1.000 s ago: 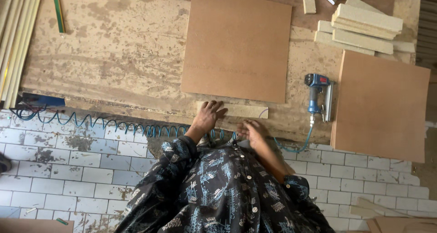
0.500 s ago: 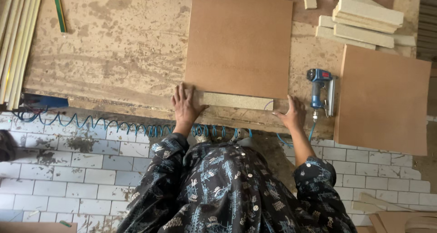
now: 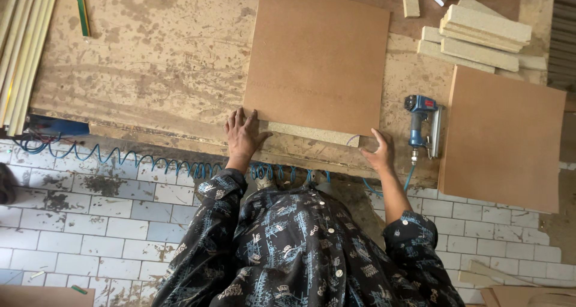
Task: The person repeatedly places a thin wooden strip along the edge of a square board and uses a pneumatic nail gun to fasten it. The person handles multiple boards and strips, stacking completed boards aside.
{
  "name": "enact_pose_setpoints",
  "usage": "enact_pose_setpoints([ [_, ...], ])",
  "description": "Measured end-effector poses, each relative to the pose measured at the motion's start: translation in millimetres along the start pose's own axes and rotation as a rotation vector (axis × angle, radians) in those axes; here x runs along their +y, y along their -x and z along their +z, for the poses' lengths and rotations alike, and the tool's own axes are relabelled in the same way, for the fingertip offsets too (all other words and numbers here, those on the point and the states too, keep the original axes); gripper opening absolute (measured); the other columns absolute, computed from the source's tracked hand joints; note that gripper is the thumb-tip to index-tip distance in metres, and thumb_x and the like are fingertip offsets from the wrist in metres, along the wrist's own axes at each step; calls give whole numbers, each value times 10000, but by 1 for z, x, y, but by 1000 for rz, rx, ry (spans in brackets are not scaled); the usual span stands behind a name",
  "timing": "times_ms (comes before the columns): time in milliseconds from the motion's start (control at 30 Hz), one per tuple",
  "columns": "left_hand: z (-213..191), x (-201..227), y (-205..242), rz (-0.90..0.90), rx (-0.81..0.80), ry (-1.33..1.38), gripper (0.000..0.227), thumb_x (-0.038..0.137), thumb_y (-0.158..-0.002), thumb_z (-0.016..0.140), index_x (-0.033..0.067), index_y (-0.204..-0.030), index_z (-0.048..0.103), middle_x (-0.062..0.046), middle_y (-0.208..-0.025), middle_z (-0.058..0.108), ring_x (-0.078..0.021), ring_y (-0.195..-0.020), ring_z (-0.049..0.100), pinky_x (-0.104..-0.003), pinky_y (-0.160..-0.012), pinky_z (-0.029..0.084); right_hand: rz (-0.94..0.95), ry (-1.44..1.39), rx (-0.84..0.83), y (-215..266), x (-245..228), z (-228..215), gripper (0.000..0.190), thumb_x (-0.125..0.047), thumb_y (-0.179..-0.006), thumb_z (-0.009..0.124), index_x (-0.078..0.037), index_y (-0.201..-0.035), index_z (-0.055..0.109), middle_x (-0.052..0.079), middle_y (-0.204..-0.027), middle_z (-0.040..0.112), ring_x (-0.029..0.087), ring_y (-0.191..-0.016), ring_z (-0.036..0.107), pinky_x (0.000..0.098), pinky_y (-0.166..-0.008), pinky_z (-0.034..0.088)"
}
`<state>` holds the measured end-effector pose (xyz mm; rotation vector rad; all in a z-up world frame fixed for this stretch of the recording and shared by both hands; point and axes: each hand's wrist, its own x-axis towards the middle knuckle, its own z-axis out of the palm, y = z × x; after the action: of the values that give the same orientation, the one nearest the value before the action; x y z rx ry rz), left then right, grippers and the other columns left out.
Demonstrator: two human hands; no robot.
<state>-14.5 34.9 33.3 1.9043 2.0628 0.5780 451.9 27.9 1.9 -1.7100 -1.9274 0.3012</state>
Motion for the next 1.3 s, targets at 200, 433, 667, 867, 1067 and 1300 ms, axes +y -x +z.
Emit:
enact_pose_setpoints([
  [200,5,-5,6,56,80,-8,792,588,-736,841,169,-1379,647,-235,-1509,473,-419,-1415,389,-558,-1138,297,-1,113,101,28,-10,5,737,-345,-649,976,-90,-1282,699,119,-1298,651,319,-1245,567,449,-1067,462],
  [433,20,-11,7,56,134,-9,651,588,-765,831,217,-1289,727,-189,-1484,516,-380,-1403,422,-525,-1131,333,13,164,237,27,-21,12,641,-390,-662,984,-99,-1178,738,74,-1237,686,285,-1202,609,443,-1049,479],
  [667,29,-13,1,62,221,-41,560,602,-757,845,232,-1171,769,-156,-1391,580,-377,-1334,458,-511,-1098,355,58,225,255,23,-34,8,617,-401,-623,973,-86,-1113,768,67,-1188,697,296,-1162,612,440,-1003,480],
  [867,23,-4,-3,53,259,-3,553,574,-722,880,202,-1110,752,-124,-1280,586,-353,-1259,491,-506,-1048,382,93,239,299,20,-36,9,532,-352,-624,968,-103,-1057,784,52,-1141,713,285,-1121,635,434,-974,496],
  [1067,22,-4,-3,11,211,10,552,566,-703,885,209,-1100,746,-102,-1255,577,-333,-1238,495,-504,-1061,379,91,181,387,21,-35,23,455,-262,-638,976,-107,-1013,771,64,-1092,723,297,-1082,653,438,-956,508],
  [1300,28,-7,-2,25,230,-20,511,541,-704,878,231,-1092,759,-94,-1282,575,-333,-1274,484,-519,-1068,364,95,190,429,23,-42,25,495,-285,-656,987,-95,-1045,747,80,-1126,709,321,-1116,637,458,-968,498],
])
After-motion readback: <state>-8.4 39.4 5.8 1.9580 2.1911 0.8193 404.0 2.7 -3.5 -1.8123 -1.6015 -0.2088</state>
